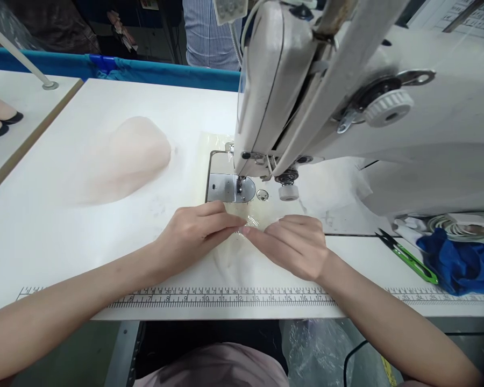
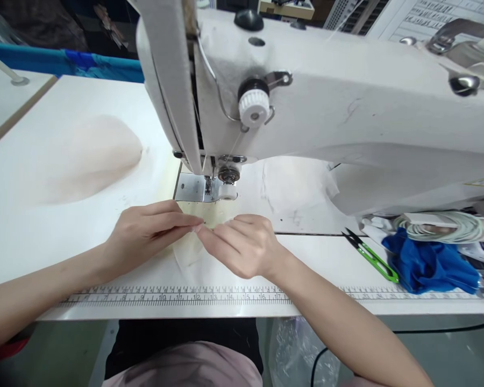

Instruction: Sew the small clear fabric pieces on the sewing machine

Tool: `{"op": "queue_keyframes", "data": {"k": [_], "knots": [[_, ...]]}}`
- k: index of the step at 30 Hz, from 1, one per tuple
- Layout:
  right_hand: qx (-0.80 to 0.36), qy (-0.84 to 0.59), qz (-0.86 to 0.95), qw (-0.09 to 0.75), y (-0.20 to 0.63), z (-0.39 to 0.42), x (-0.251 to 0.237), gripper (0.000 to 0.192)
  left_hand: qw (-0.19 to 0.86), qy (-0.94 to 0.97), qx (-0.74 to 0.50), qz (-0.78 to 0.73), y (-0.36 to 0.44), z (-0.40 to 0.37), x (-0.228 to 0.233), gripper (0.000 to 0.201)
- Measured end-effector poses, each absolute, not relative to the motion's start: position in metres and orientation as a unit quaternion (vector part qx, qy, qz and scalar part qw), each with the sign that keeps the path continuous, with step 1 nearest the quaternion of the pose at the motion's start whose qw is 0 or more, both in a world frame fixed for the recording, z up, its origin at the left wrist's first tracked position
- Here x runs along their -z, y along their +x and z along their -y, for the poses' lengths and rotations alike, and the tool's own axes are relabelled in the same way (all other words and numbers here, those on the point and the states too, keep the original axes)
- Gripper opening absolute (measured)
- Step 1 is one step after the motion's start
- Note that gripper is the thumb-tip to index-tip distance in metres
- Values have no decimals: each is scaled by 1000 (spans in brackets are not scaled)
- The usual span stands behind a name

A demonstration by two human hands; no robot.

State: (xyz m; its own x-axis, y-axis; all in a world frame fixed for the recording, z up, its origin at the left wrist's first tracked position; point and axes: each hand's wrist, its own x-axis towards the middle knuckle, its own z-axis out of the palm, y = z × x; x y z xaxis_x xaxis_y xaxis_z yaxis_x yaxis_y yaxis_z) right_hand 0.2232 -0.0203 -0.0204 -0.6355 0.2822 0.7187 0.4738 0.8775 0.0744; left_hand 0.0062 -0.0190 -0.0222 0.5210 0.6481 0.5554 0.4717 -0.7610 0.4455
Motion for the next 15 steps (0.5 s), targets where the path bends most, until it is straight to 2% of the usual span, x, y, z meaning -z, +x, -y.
{"op": "queue_keyframes", "data": {"k": [5,7,10,12,15], "knots": [[163,-176,898,369,224,22,17,17,152,852,-358,-350,6,20,17,8],[89,-219,900,366,224,24,19,15,225,843,-316,-372,6,19,15,10],[-130,-334,872,334,220,23,22,14,293,822,-245,-422,6,17,17,11],[-243,-399,833,296,217,21,24,14,239,830,-232,-447,7,15,23,12],[-255,-463,807,263,212,13,28,13,133,853,-222,-452,8,13,31,6]]}}
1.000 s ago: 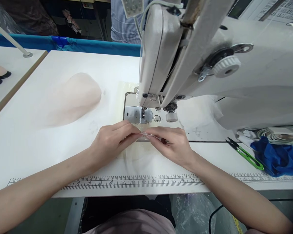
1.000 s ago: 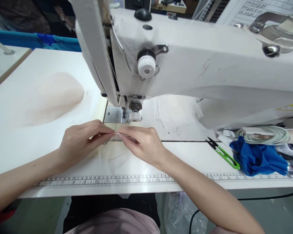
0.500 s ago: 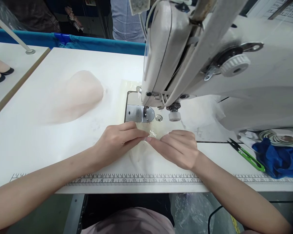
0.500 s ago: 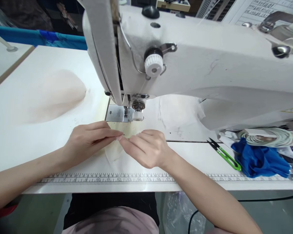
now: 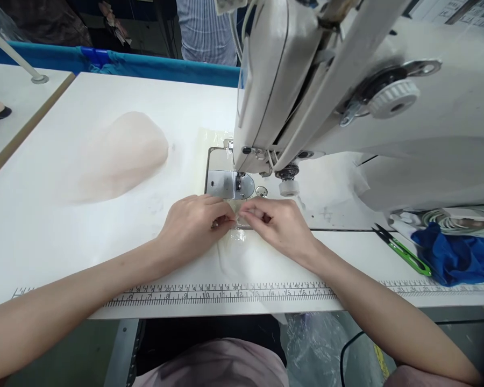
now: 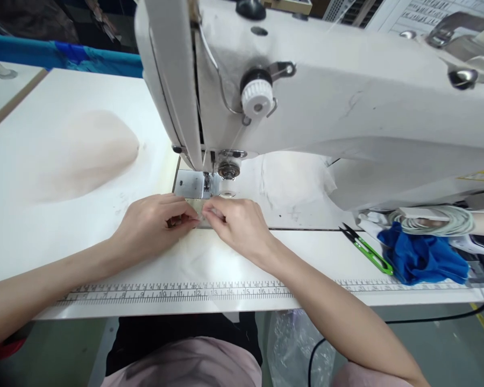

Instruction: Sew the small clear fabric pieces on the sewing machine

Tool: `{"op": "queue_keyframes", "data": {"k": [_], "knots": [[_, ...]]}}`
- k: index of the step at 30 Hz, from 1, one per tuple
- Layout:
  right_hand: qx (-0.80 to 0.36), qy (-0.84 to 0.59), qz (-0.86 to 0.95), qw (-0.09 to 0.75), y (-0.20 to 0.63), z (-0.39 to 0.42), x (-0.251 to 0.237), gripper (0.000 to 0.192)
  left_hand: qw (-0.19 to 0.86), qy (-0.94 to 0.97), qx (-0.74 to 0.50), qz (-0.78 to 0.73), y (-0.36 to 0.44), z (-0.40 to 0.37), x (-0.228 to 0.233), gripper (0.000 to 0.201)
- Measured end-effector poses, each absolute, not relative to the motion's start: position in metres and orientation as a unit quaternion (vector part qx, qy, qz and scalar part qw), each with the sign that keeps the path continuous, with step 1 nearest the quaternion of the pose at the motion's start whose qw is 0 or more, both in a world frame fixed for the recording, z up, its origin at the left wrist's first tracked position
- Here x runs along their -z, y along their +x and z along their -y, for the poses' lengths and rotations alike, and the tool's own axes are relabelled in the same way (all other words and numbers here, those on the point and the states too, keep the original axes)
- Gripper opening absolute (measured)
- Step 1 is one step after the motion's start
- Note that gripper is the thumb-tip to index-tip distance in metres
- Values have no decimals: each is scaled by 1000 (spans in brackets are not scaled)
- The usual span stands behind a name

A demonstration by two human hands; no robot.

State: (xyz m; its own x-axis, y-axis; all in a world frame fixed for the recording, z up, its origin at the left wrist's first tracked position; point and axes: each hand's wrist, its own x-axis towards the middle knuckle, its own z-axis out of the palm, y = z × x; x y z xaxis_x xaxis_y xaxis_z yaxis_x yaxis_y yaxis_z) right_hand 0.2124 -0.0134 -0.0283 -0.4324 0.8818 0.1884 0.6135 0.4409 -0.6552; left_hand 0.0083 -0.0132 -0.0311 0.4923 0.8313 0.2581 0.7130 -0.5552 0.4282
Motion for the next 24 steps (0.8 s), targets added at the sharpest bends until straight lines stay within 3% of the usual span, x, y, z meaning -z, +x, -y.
{"op": "queue_keyframes", "data": {"k": [4,10,19,24], "knots": [[-168,-502,813,243,211,5,37,15,18,880,-227,-416,9,12,35,20],[-118,-512,816,240,211,4,43,19,-171,913,-244,-278,8,19,33,16],[4,-518,823,233,220,2,44,26,-148,928,-186,-286,6,16,35,24],[-3,-465,859,213,219,2,42,32,-132,929,-191,-287,6,10,35,21]]}}
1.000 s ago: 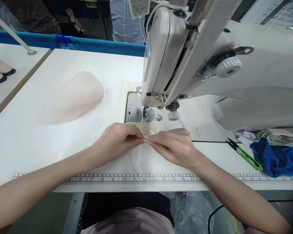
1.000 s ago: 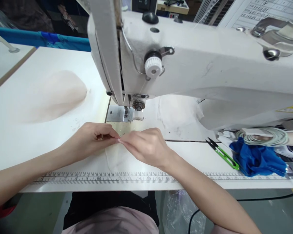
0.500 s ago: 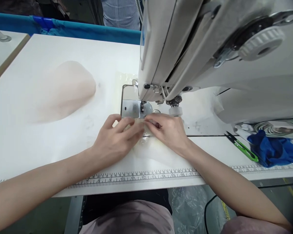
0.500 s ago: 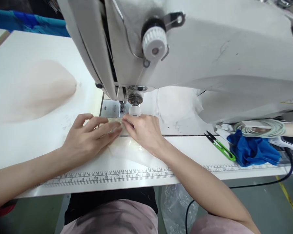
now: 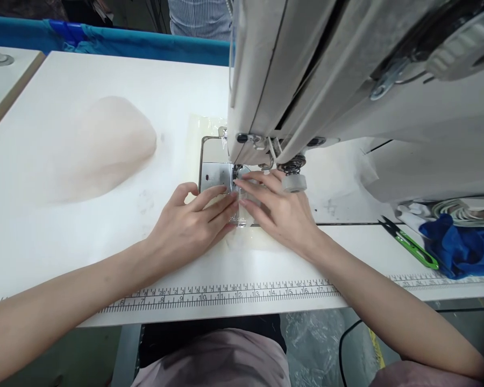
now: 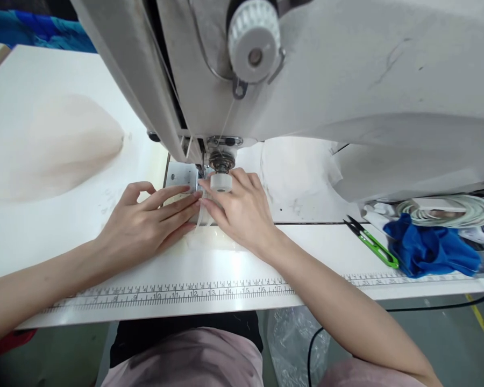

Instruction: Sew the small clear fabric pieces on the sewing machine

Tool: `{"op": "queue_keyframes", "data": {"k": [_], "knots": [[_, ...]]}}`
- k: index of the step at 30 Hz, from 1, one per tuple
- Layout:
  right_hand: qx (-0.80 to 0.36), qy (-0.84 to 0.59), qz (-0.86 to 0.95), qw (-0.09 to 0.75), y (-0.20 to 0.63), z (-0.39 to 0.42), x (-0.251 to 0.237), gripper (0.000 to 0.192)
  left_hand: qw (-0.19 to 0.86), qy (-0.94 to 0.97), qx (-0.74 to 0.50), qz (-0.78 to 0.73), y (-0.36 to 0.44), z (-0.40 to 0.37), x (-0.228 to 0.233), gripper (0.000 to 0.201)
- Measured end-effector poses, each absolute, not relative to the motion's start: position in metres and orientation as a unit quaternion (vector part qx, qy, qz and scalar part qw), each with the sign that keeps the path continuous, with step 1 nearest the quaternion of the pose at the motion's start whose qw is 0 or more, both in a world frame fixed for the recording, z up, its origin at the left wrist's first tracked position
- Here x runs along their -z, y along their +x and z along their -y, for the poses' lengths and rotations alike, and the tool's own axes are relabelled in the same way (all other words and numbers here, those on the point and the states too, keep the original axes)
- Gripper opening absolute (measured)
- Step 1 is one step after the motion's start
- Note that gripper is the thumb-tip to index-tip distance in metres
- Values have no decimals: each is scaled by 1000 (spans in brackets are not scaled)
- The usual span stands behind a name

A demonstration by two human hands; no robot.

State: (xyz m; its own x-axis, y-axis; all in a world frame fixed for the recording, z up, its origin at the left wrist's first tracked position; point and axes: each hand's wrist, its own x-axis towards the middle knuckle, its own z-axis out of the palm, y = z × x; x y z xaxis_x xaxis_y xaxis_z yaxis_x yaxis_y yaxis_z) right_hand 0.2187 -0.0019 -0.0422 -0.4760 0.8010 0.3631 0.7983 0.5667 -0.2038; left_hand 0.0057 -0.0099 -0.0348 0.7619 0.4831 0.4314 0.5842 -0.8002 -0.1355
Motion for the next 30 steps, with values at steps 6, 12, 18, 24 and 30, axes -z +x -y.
{"op": "queue_keyframes", "data": {"k": [6,12,18,24,30], "knots": [[60,-479,863,152,217,2,42,39,134,-928,190,291,6,9,35,22],[160,-499,836,160,228,4,36,34,137,-924,184,305,6,9,35,24],[135,-436,875,161,215,15,33,30,150,-923,175,309,7,7,35,25],[128,-464,869,112,215,15,37,39,157,-919,165,323,7,12,34,26],[120,-469,869,104,216,10,38,42,161,-913,165,336,9,13,33,27]]}}
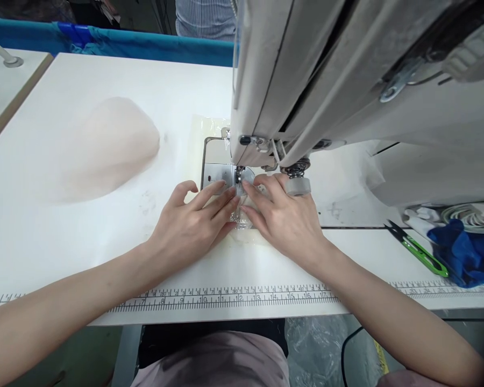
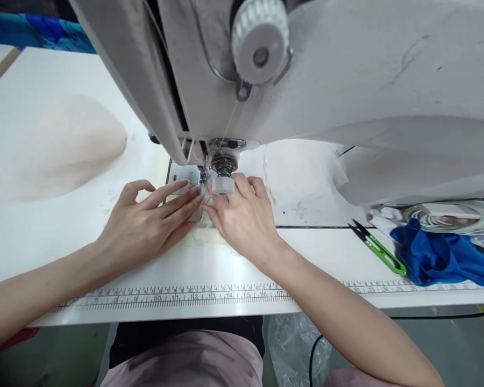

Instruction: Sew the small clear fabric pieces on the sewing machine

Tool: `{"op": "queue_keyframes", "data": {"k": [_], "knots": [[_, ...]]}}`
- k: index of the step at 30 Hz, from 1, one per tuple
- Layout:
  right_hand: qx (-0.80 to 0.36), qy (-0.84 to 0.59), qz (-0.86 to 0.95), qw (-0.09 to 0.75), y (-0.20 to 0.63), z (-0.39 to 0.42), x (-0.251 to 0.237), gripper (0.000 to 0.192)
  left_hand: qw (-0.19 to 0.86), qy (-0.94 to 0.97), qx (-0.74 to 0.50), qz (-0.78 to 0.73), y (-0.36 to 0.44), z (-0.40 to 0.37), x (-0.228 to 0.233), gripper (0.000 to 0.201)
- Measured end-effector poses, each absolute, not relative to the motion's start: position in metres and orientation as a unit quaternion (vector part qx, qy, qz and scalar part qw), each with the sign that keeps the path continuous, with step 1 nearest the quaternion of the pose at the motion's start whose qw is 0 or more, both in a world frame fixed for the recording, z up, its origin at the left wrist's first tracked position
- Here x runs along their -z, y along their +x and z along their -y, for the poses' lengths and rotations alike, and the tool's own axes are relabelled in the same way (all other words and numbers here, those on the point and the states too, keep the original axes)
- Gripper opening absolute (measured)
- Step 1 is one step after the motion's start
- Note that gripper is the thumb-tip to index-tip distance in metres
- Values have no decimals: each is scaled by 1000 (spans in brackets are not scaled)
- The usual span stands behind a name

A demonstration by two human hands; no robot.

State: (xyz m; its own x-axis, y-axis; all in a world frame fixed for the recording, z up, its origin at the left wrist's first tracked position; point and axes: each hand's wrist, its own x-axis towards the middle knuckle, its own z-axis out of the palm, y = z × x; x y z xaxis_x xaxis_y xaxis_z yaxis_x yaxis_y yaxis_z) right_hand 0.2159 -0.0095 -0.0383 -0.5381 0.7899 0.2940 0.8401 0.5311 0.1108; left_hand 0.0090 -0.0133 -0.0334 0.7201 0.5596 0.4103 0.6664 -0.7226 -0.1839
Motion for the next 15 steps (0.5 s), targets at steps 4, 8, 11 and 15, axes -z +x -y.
{"op": "queue_keyframes", "data": {"k": [4,8,11,15], "knots": [[117,-475,866,103,215,7,40,41,167,-911,160,341,11,12,36,27],[121,-481,862,105,216,6,41,41,180,-907,152,350,13,13,37,27],[123,-485,860,106,216,5,41,41,183,-905,154,352,14,12,38,26],[124,-487,858,109,215,4,43,41,188,-903,155,354,15,11,39,27]]}}
